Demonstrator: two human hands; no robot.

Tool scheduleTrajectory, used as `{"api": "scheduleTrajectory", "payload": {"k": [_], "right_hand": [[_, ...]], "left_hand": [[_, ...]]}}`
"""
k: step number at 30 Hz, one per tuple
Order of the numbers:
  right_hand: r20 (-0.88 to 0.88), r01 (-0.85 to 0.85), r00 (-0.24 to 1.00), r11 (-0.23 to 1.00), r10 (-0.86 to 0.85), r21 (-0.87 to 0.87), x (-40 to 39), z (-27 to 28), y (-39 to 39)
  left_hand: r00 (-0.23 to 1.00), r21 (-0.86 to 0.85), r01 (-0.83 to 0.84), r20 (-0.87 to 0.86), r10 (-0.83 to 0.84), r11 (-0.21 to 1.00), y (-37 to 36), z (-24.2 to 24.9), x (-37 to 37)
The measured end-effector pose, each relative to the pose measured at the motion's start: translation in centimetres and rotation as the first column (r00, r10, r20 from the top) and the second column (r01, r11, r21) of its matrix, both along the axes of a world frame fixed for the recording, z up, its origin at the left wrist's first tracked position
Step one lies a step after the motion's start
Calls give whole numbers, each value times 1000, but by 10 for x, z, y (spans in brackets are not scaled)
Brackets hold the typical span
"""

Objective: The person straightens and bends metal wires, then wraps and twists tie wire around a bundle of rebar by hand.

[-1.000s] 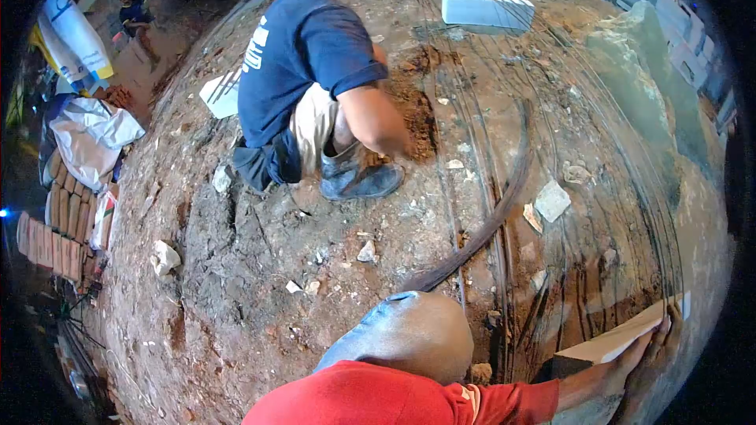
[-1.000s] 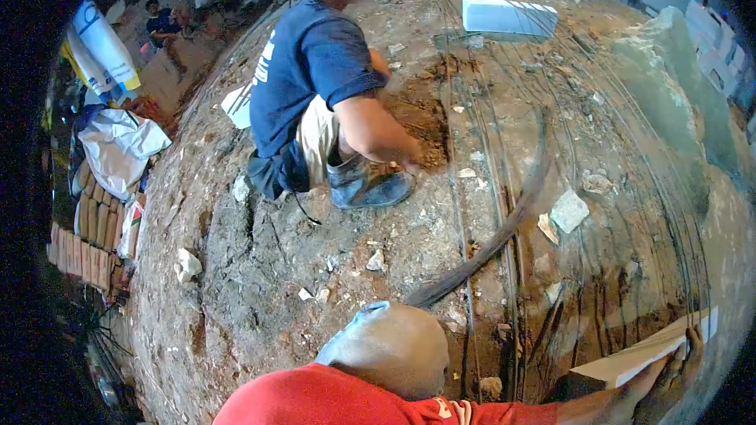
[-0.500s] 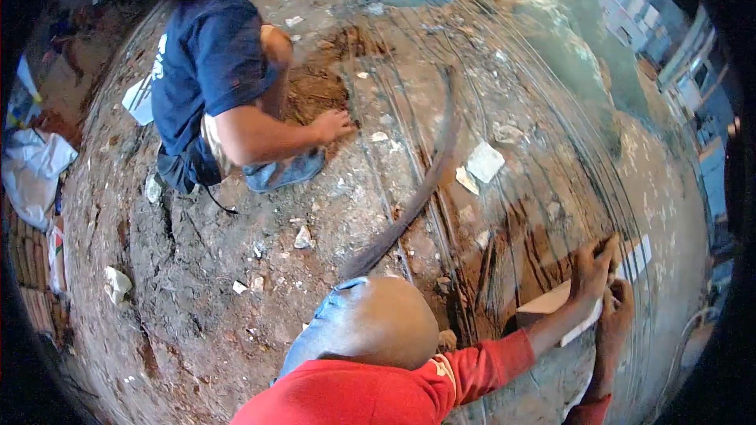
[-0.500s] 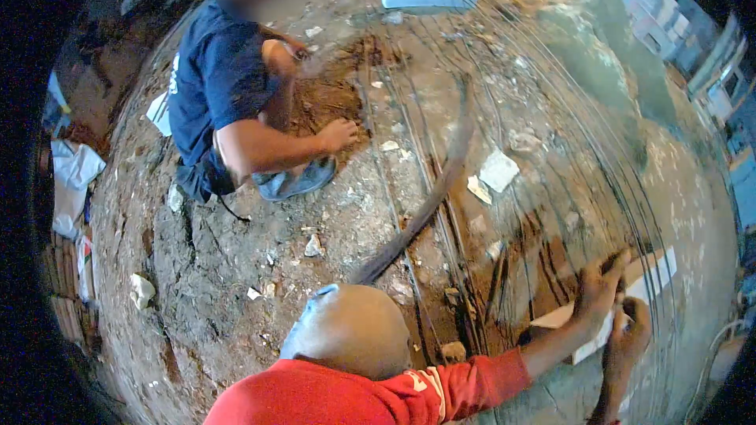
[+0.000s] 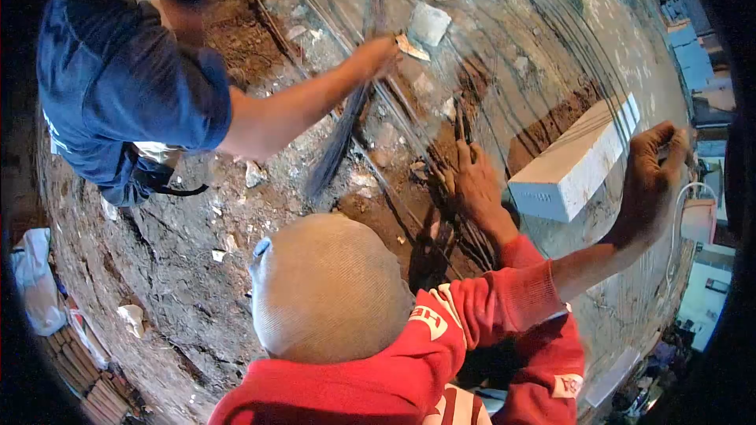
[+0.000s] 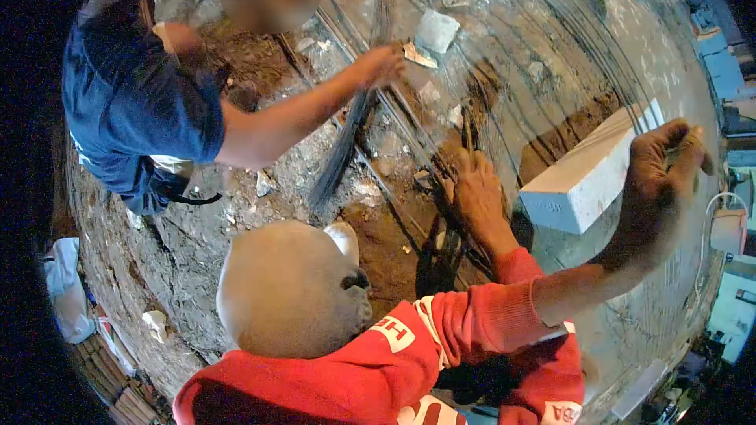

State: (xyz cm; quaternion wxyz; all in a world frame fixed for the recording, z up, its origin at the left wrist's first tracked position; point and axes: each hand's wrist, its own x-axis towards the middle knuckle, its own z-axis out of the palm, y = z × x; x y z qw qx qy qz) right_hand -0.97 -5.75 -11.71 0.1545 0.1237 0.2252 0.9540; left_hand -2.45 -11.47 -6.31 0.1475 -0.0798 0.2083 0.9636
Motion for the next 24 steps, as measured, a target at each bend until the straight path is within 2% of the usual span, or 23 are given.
{"api": "scheduleTrajectory", "payload": {"k": [2, 3, 4, 8, 9, 11, 12, 13, 15, 17, 19, 21, 22, 24], "right_hand": [[24, 45, 999, 999, -45, 9, 9, 26, 0], [34, 47, 998, 999, -47, 9, 10, 29, -3], [68, -21, 997, 998, 24, -52, 8, 33, -8], [127, -258, 945, 926, 301, -277, -6, 41, -37], [125, -294, 930, 904, 346, -310, -13, 40, -46], [-136, -150, 985, 928, 109, -342, -29, 31, -65], [-102, -238, 971, 861, 215, -450, -24, 33, -60], [-118, -241, 970, 856, 211, -456, -23, 32, -62], [-154, -137, 984, 914, 83, -381, -20, 30, -67], [-208, -131, 977, 914, 52, -385, -10, 28, -61], [-278, -120, 961, 916, 10, -384, 6, 23, -52], [-413, -148, 908, 877, -62, -458, 49, -5, -9], [-382, -85, 921, 925, -69, -371, 67, -13, 1], [-378, -31, 922, 953, -89, -301, 88, -28, 5]], "left_hand": [[954, -187, -211, 177, 244, 959, -3, 8, 4], [998, -18, -59, -39, 58, 998, -10, -8, 1], [954, 113, 129, -287, -92, 985, -15, -17, -2], [970, 117, 65, -239, -35, 991, -16, -16, -11], [965, 86, 99, -251, -74, 991, -19, -19, -14], [957, 39, 130, -266, -115, 991, -25, -22, -17], [957, 24, 137, -260, -126, 990, -27, -22, -16], [956, 9, 148, -256, -140, 989, -26, -22, -14], [953, -12, 152, -264, -150, 988, -20, -23, -6], [947, -39, 152, -281, -157, 988, -17, -24, 3], [911, -58, 286, -294, -290, 957, -16, -23, 18], [895, -4, 210, -403, -193, 978, -6, -24, 37], [787, -164, 329, -496, -366, 930, -20, -26, 35], [755, -400, 163, -538, -375, 902, -15, -27, 53]]}}
